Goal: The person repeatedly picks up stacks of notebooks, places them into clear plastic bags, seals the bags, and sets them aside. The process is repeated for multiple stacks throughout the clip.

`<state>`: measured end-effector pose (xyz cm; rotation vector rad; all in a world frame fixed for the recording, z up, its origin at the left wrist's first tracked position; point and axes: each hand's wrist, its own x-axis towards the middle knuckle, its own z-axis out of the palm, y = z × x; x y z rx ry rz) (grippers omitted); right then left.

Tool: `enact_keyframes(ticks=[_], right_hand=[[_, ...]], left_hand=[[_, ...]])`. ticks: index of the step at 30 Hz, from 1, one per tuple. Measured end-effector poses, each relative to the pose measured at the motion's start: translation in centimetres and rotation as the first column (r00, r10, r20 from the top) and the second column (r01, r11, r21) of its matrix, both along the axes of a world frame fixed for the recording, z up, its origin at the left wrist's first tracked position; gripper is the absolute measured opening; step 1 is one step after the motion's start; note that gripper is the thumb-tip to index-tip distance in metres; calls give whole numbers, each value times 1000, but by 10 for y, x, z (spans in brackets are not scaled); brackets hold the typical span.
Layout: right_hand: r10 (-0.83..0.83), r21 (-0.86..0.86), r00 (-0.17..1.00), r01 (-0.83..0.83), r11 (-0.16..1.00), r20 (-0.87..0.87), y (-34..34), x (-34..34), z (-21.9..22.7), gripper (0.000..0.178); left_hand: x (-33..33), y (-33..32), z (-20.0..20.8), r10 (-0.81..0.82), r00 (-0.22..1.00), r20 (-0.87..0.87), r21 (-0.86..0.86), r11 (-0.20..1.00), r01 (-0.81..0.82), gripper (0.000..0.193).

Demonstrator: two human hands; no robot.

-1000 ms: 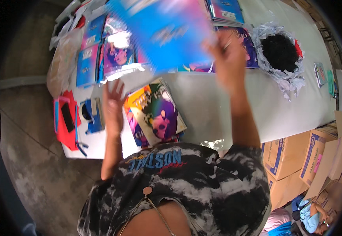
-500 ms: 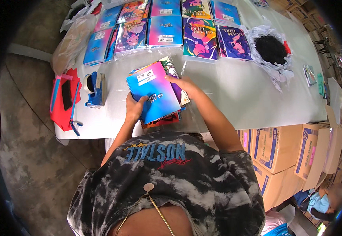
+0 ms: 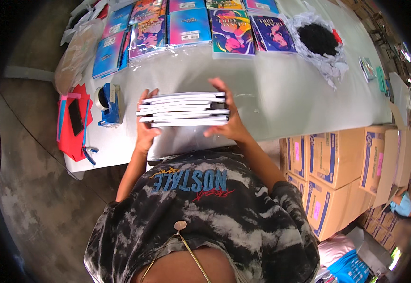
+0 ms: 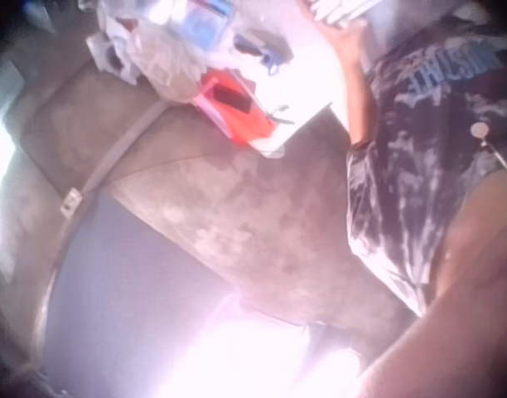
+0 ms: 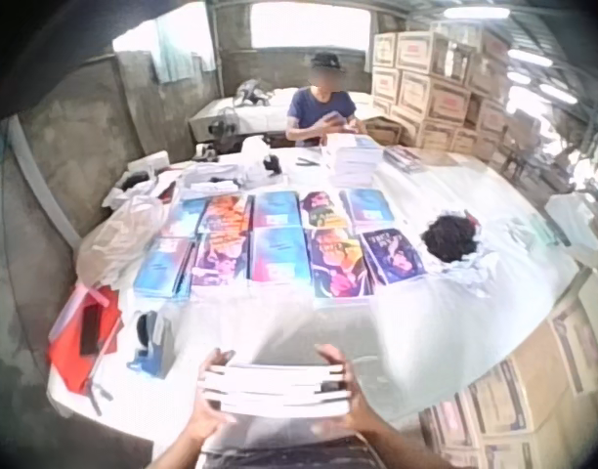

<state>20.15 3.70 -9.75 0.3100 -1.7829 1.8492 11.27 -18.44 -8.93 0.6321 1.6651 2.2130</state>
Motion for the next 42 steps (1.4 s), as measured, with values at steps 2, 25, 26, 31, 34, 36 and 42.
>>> enact_keyframes(ticks=[2, 25, 26, 31, 34, 36, 42], right_hand=[[91, 35, 981, -98, 995, 174, -1, -3, -3, 100], [-276, 286, 845, 154, 946, 458, 2, 2, -58, 62], [-323, 314, 848, 198, 929, 420, -2, -4, -37, 57], [-285, 289, 449, 61, 955, 847, -7, -41, -30, 68], [-293, 335, 371, -50, 941, 881, 1, -51, -39, 83], [-295, 342, 331, -92, 935, 896, 2, -41, -39, 83], [-348, 382, 295, -68, 921, 890, -5, -41, -40, 81]], left_hand=[[5, 9, -3, -16, 998, -64, -166, 986, 5, 125], [-1, 9, -63, -45, 991, -122, -569, 822, -33, 50], [-4, 9, -52, -19, 999, -45, -534, 845, -9, 51], [-48, 14, -8, -35, 939, 342, -706, 650, 281, 66], [-59, 12, -46, -16, 893, 450, -717, 589, 372, 73], [-31, 13, -52, 47, 948, 314, -738, 641, 212, 76], [-44, 8, -52, 33, 897, 442, -690, 651, 316, 72]])
